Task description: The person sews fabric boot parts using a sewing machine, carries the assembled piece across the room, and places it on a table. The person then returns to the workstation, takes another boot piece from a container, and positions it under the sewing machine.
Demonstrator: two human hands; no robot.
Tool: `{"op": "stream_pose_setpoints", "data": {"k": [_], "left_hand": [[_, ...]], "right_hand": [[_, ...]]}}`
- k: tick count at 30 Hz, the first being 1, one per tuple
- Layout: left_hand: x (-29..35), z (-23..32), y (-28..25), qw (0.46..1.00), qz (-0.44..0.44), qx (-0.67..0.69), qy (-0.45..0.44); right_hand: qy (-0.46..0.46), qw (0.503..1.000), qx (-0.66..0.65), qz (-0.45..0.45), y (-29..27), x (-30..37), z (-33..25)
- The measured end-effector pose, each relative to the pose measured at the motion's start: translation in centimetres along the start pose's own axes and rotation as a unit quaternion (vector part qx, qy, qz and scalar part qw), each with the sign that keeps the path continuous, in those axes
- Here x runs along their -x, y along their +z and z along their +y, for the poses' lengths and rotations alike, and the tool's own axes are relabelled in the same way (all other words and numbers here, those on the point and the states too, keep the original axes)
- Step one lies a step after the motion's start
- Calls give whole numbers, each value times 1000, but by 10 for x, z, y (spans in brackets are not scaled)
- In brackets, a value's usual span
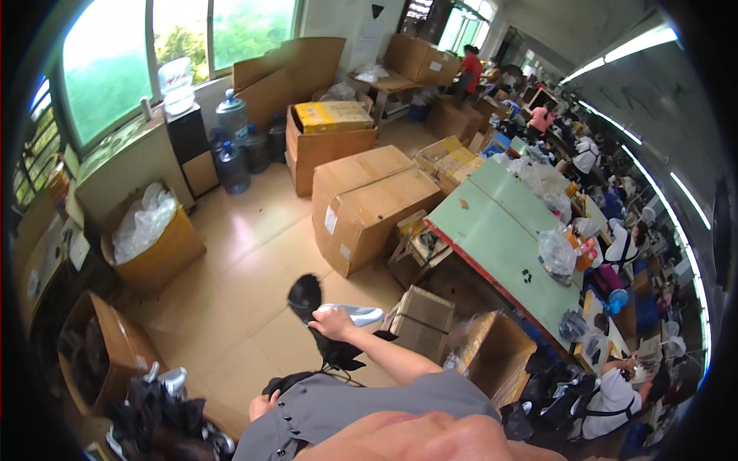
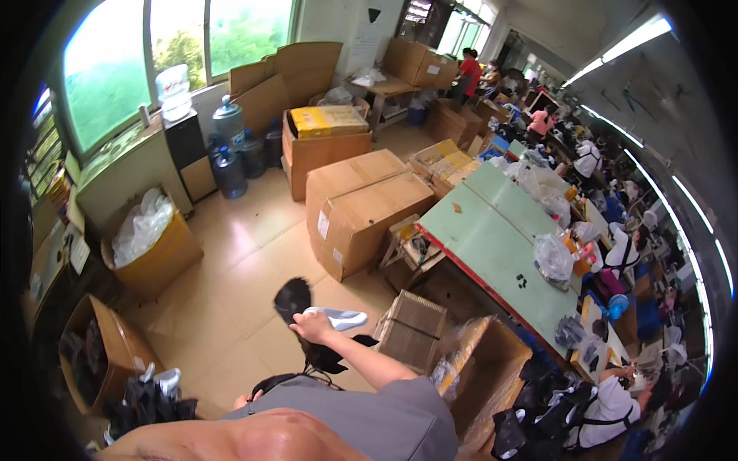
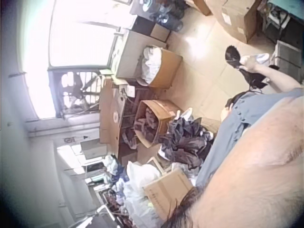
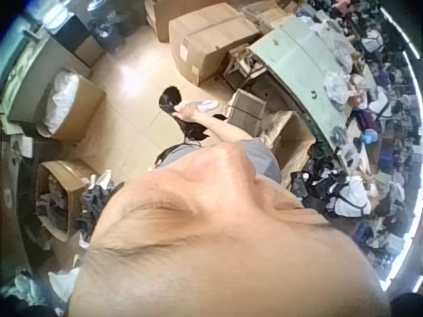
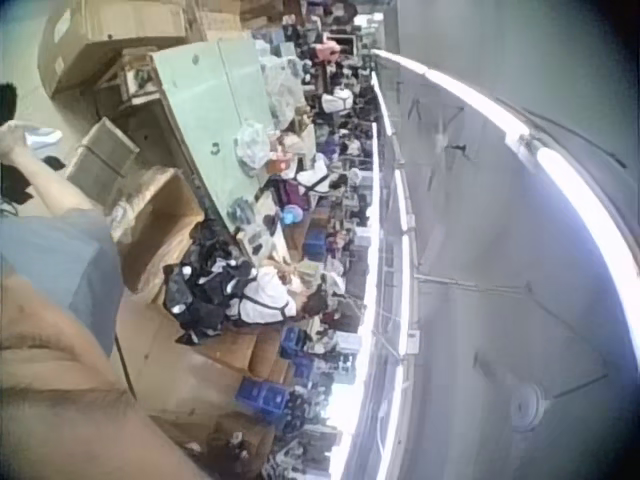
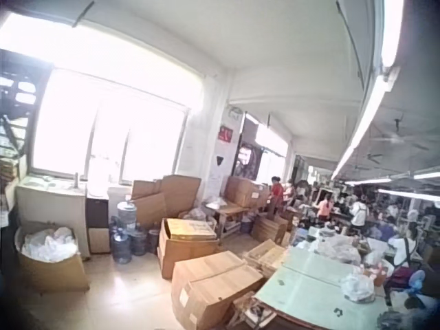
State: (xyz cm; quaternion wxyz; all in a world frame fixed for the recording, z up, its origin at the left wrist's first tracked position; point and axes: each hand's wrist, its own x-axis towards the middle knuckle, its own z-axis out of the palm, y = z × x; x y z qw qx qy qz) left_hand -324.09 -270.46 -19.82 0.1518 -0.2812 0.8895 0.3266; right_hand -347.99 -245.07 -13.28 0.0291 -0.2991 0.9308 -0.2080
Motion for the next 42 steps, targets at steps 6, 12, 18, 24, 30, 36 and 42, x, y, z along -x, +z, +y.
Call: {"op": "stream_pose_setpoints", "data": {"k": [6, 12, 18, 24, 30, 36, 42], "left_hand": [[-131, 24, -25, 994, -64, -76, 52], [-235, 116, -91, 964, -143, -161, 158], [-299, 151, -97, 928, -206, -197, 239], [-343, 186, -77, 946, -173, -160, 220], [-358, 236, -36, 955, -135, -172, 202], [-355, 314, -8, 952, -117, -180, 219], [-350, 355, 26, 962, -105, -184, 174]], "right_hand": [[142, 987, -34, 73, -14, -82, 35], [219, 948, -96, 208, -73, -121, 49], [350, 871, -79, 336, -126, -107, 78], [320, 774, -101, 537, -196, -105, 157], [289, 606, -255, 696, -258, -107, 263], [268, 392, -452, 755, -346, -93, 378], [192, 369, -485, 769, -380, -104, 446]]}}
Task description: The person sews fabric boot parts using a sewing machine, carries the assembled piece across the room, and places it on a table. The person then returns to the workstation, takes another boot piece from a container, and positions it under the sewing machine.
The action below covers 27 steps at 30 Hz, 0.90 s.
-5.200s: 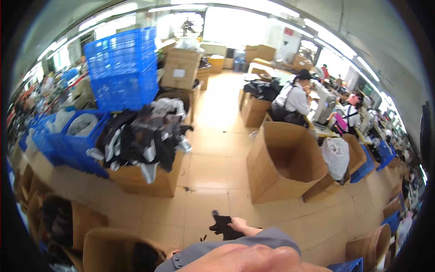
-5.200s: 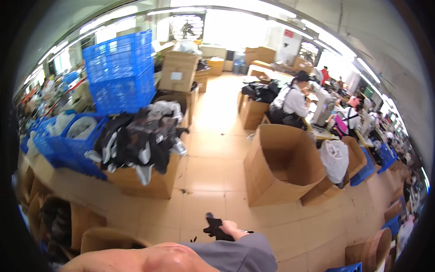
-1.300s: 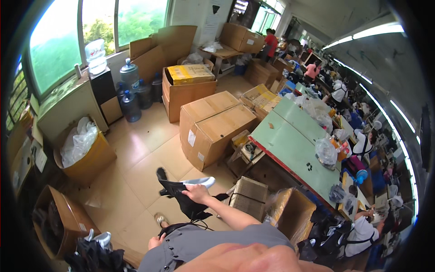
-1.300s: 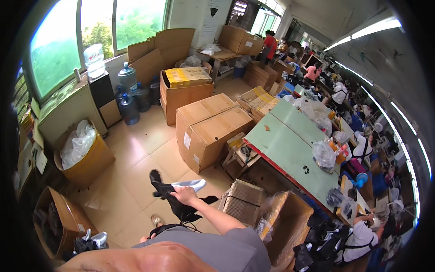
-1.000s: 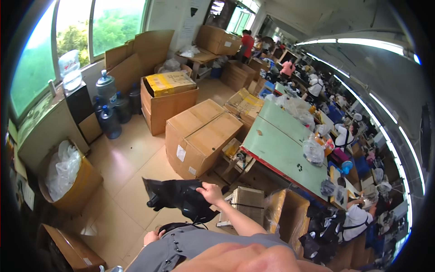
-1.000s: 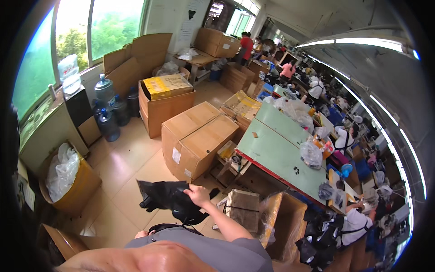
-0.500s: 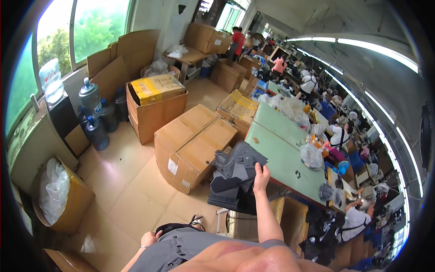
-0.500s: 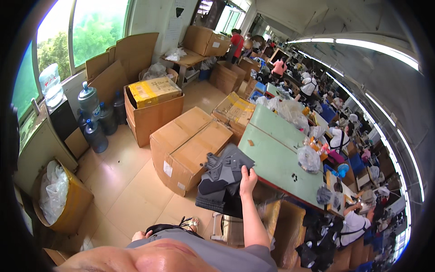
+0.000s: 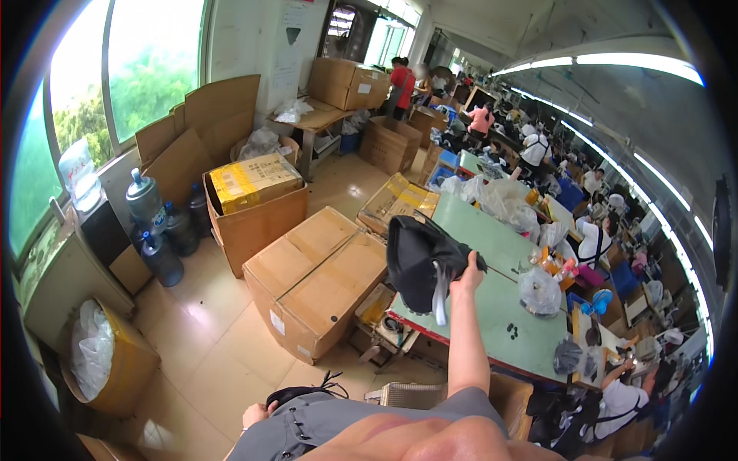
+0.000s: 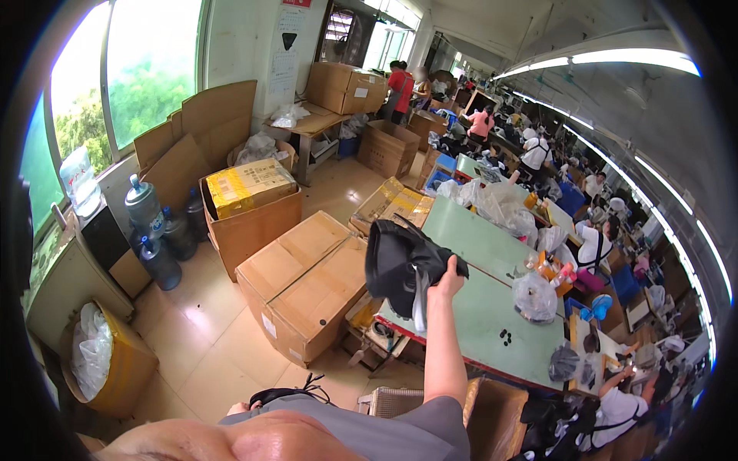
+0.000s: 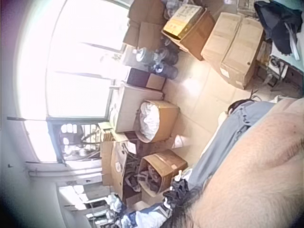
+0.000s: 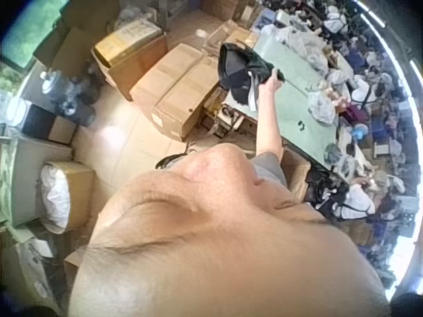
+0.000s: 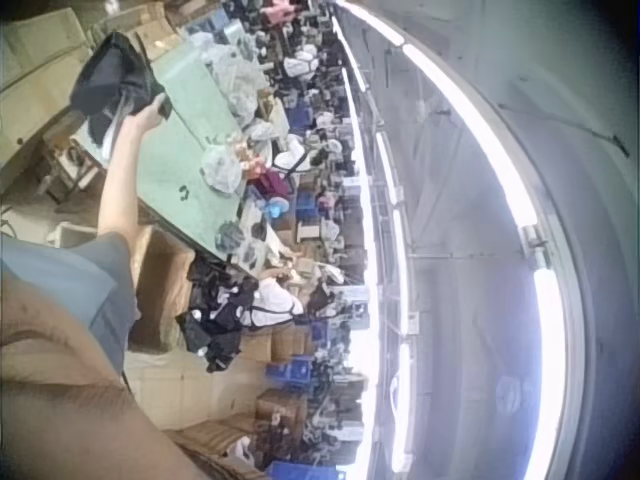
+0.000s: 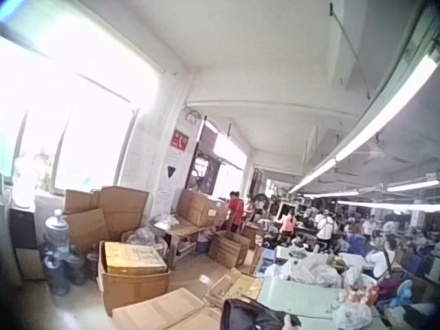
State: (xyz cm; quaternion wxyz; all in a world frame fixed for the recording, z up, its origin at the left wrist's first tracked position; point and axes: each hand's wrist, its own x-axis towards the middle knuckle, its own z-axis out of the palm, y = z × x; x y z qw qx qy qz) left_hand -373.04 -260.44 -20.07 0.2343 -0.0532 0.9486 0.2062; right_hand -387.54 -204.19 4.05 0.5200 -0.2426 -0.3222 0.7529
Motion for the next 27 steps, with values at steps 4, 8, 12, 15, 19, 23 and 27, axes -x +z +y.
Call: {"op": "stream_pose_setpoints", "data": {"k": [4, 8, 12, 15, 19, 23, 27], "left_hand": [[-4, 18, 1, 999, 32, -23, 1], [-15, 27, -6, 999, 32, -38, 1], [-32, 29, -19, 998, 16, -51, 42], [-43, 32, -27, 995, -13, -57, 75], [-49, 18, -25, 994, -36, -60, 88], [-54, 20, -31, 992, -67, -54, 93], [-53, 15, -29, 993, -67, -47, 88]], "right_hand": [[60, 997, 10, 52, -33, -20, 52], [80, 992, 21, 99, -97, -26, 111], [248, 955, 86, 138, -139, -27, 111], [253, 954, 72, 142, -148, -33, 101], [287, 952, 98, 40, -139, -13, 70], [287, 936, 180, 93, -138, -6, 60], [274, 925, 253, 79, -120, -7, 65]]}}
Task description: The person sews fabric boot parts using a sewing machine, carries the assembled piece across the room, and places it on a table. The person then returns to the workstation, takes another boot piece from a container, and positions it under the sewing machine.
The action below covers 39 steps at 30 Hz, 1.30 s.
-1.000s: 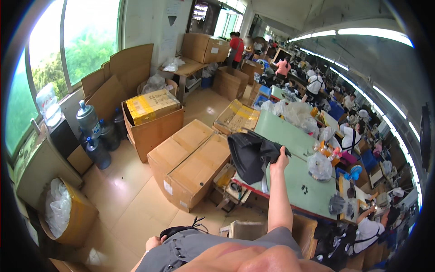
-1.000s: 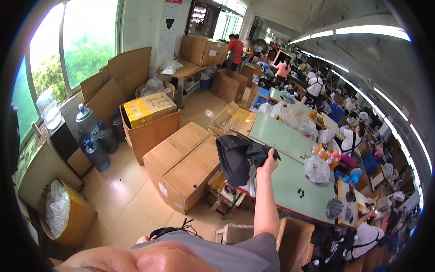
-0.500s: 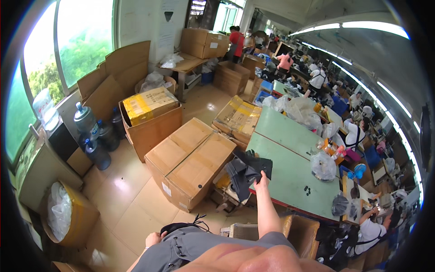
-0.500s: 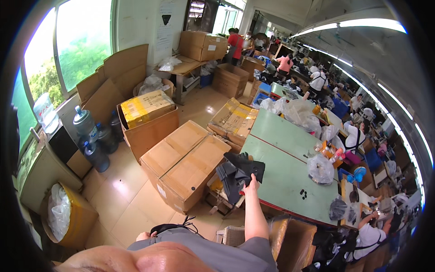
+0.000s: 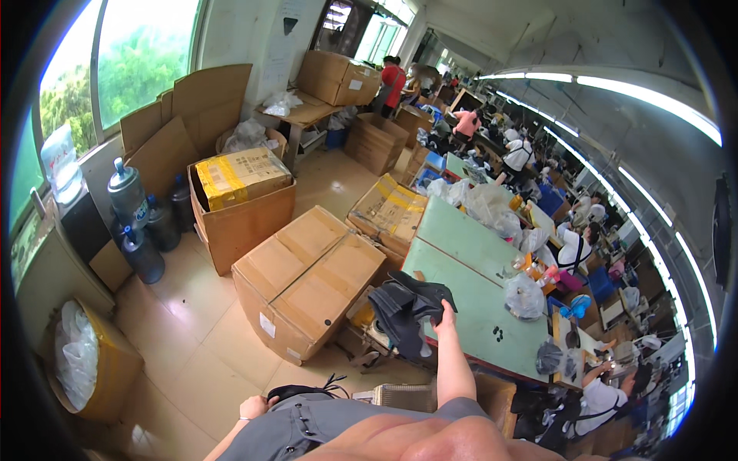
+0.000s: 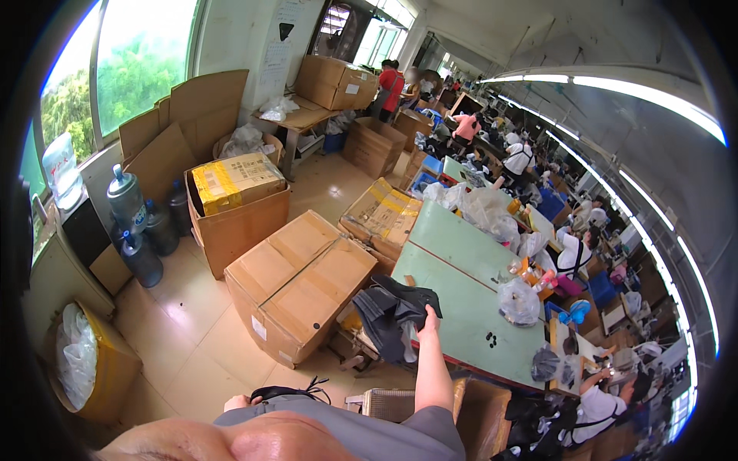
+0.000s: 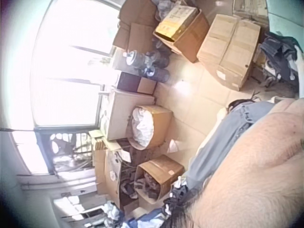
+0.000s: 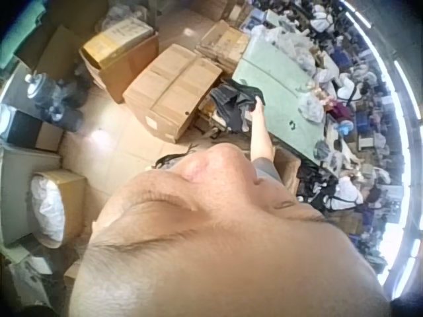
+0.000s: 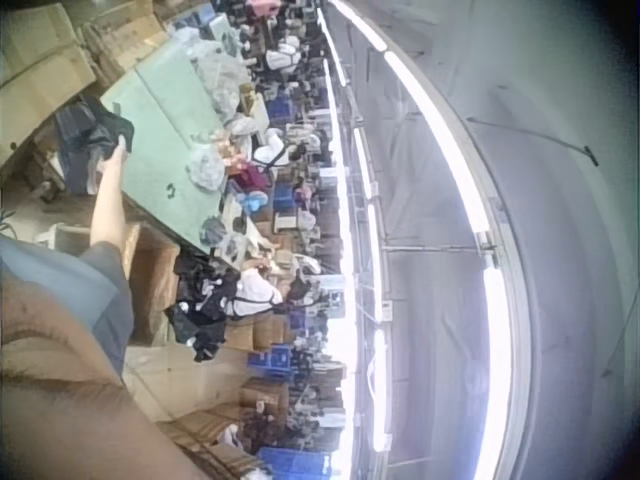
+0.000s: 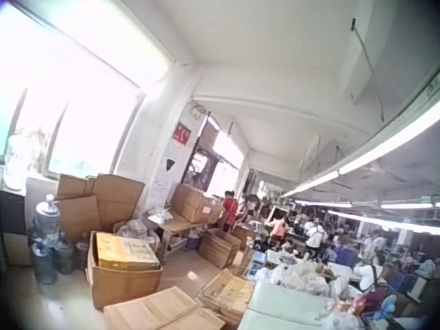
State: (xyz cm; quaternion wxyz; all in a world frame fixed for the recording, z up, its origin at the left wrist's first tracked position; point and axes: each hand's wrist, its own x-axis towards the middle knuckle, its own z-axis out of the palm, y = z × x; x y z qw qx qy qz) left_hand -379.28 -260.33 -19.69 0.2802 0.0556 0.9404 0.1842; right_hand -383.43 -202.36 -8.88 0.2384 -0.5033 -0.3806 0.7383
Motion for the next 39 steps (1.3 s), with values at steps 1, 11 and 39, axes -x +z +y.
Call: {"op": "stream_pose_setpoints", "data": {"k": [1, 11, 39], "left_hand": [[0, -2, 0, 1000, -3, -6, -2], [7, -10, -7, 1000, 13, -2, 0], [-8, -6, -7, 998, 66, 7, -14]], "right_hand": [[-21, 1000, 3, -10, 6, 0, -1], [-108, 990, 45, -73, 41, -11, 1], [-595, 599, 534, -42, 108, 103, -92]]}}
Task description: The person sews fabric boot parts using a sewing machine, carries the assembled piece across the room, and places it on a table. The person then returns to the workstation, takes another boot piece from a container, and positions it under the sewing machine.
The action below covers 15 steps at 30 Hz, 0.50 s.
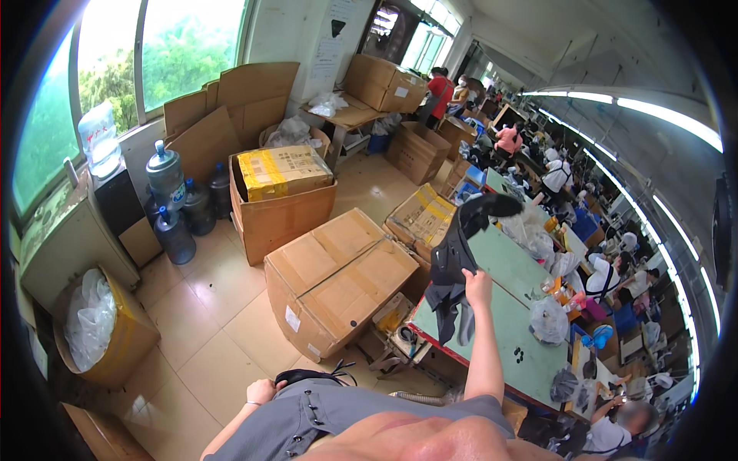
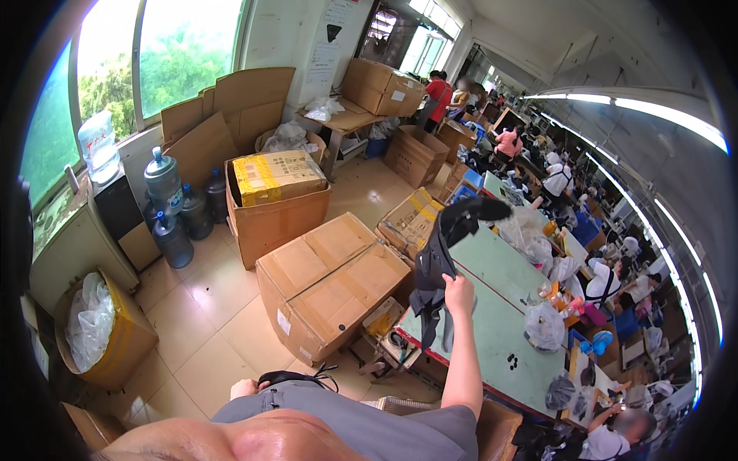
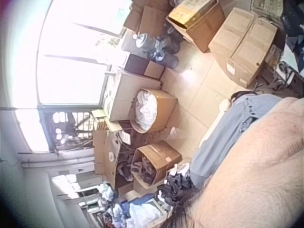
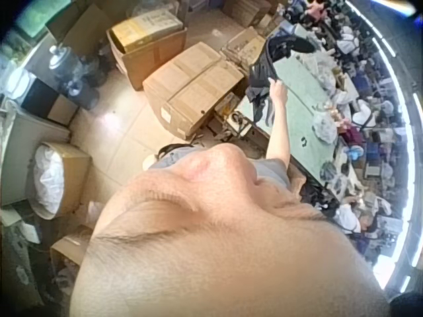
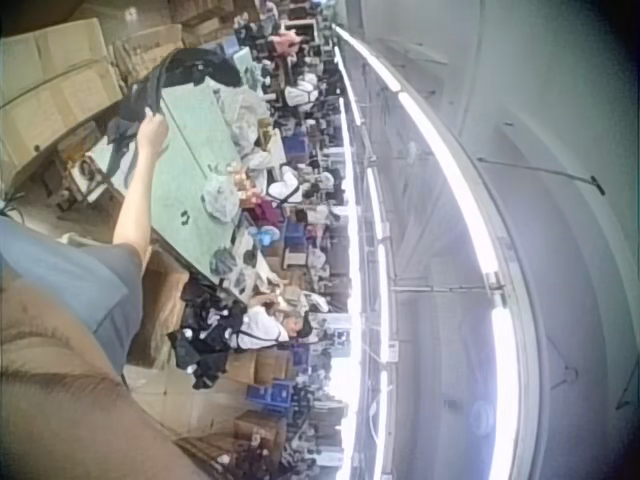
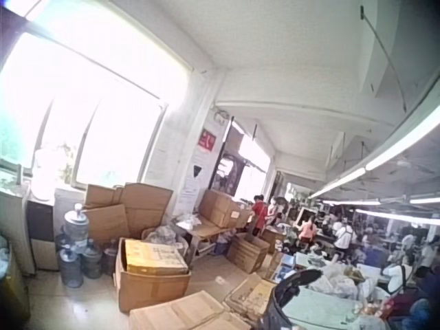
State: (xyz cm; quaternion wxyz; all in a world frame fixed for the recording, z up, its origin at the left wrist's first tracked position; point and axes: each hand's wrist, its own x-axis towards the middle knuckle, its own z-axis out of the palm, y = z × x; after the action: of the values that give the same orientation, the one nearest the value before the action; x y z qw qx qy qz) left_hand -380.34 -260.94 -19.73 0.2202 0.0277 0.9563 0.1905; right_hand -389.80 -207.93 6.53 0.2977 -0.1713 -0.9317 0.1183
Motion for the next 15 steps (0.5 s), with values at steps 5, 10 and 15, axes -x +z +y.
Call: {"op": "stream_pose_setpoints", "data": {"k": [5, 10, 15], "left_hand": [[-3, 8, -4, 1000, -5, -3, 11], [-29, 8, 34, 978, 191, 2, 84], [3, 10, 14, 999, -5, -15, 28]], "right_hand": [[-30, 999, -6, 16, -21, 1, 3], [-209, 972, 63, 88, -9, -1, -2], [-120, 989, 86, -27, -16, 15, -7]]}}
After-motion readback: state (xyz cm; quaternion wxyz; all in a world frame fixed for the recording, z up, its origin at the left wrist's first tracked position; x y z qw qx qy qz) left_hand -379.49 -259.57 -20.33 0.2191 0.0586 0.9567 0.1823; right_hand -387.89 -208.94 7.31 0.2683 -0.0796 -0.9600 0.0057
